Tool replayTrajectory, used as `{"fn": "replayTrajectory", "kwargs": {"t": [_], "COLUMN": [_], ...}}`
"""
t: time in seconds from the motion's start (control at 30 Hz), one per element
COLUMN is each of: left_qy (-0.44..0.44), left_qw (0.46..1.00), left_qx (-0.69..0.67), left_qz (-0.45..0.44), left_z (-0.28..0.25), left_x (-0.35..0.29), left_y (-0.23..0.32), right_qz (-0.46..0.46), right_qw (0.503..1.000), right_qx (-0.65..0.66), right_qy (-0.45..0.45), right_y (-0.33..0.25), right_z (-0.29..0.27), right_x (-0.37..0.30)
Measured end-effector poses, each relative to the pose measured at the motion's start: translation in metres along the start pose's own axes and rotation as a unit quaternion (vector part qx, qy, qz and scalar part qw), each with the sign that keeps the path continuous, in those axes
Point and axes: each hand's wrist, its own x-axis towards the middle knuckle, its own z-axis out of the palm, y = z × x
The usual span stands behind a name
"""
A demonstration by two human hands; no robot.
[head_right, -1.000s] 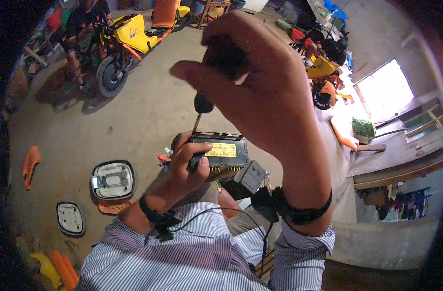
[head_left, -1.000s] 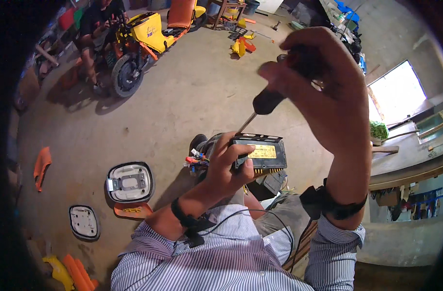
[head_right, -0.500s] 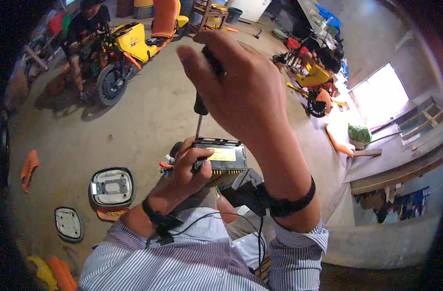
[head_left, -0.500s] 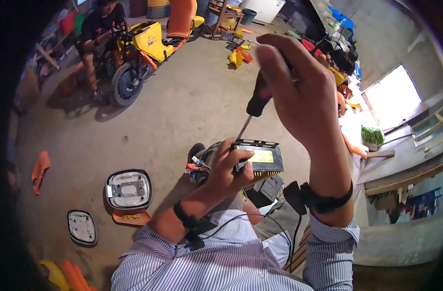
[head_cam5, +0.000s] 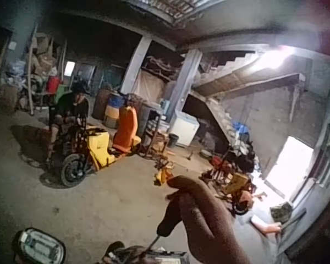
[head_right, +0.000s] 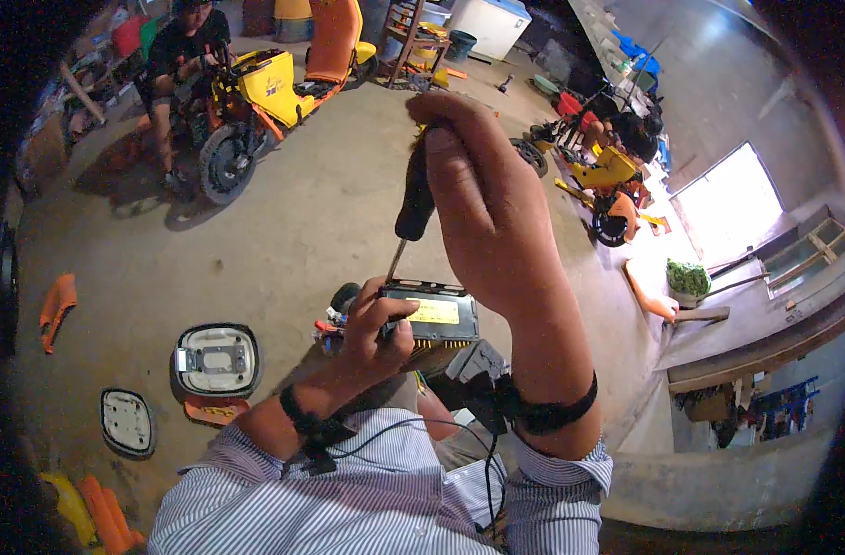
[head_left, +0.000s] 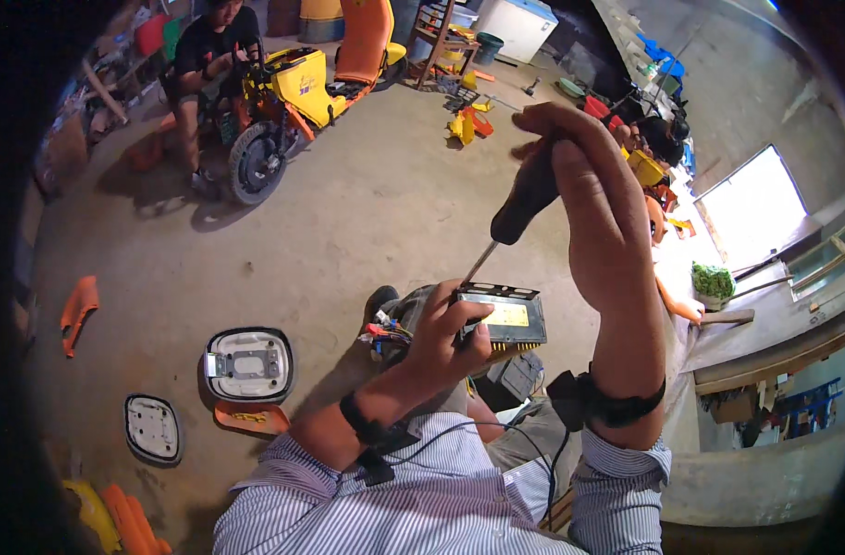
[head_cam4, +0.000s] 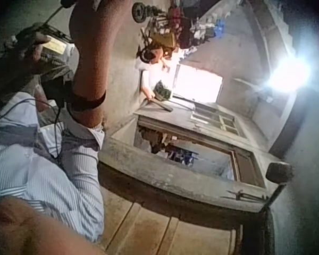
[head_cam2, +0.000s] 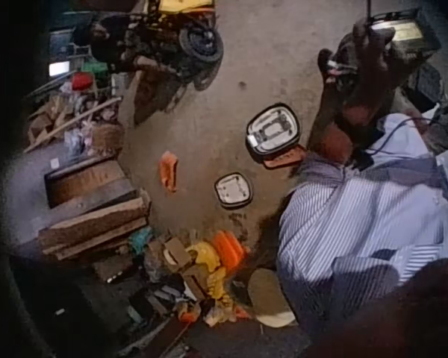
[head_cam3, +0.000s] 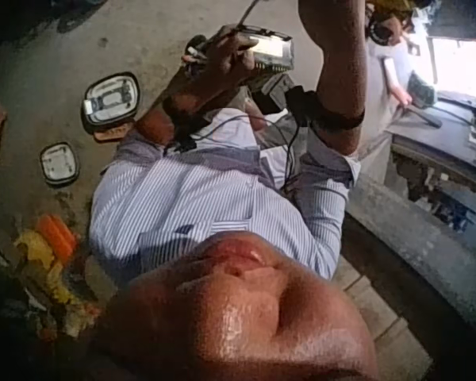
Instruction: The recorder uses a screwdriver to disassemble or adjust an electronic controller box from a motorcycle.
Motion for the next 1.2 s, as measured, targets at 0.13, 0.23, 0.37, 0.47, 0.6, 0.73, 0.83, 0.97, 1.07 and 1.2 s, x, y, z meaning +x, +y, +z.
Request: {"fn": "replayTrajectory", "kwargs": {"t": [0.13,0.23,0.37,0.47,0.6,0.73,0.83,0.97,1.07,1.2], "left_qy": [0.005,-0.003,-0.017,-0.029,-0.041,-0.023,-0.010,0.021,0.021,0.003], "left_qw": [1.000,1.000,0.999,0.999,0.998,0.999,1.000,1.000,1.000,1.000], "left_qx": [-0.004,0.001,0.031,0.024,0.041,0.026,0.023,0.002,0.004,0.024], "left_qz": [0.001,0.003,-0.007,-0.005,-0.002,0.023,-0.007,-0.015,-0.013,-0.010], "left_z": [0.000,-0.002,-0.004,-0.005,-0.004,0.003,0.000,-0.002,-0.009,-0.009], "left_x": [0.001,0.002,0.004,0.002,-0.007,-0.005,-0.003,0.001,0.008,0.009], "left_y": [0.000,-0.001,0.009,0.011,0.004,0.003,0.001,-0.003,-0.003,-0.009], "right_qz": [0.029,0.011,0.080,0.094,-0.078,-0.125,-0.069,-0.021,-0.143,0.067], "right_qw": [0.997,0.990,0.978,0.987,0.977,0.978,0.993,0.982,0.948,0.995], "right_qx": [-0.063,-0.139,0.190,0.125,-0.183,-0.140,-0.093,-0.189,-0.280,0.019], "right_qy": [-0.011,0.001,-0.032,-0.029,0.077,0.090,0.025,-0.018,0.050,-0.071], "right_y": [-0.007,-0.008,-0.011,-0.006,0.001,-0.002,-0.011,-0.017,-0.009,-0.017], "right_z": [-0.001,0.008,0.000,0.008,0.016,0.002,-0.010,-0.013,-0.005,-0.008], "right_x": [-0.004,-0.004,-0.002,-0.002,-0.004,-0.007,-0.009,-0.008,-0.003,-0.004]}}
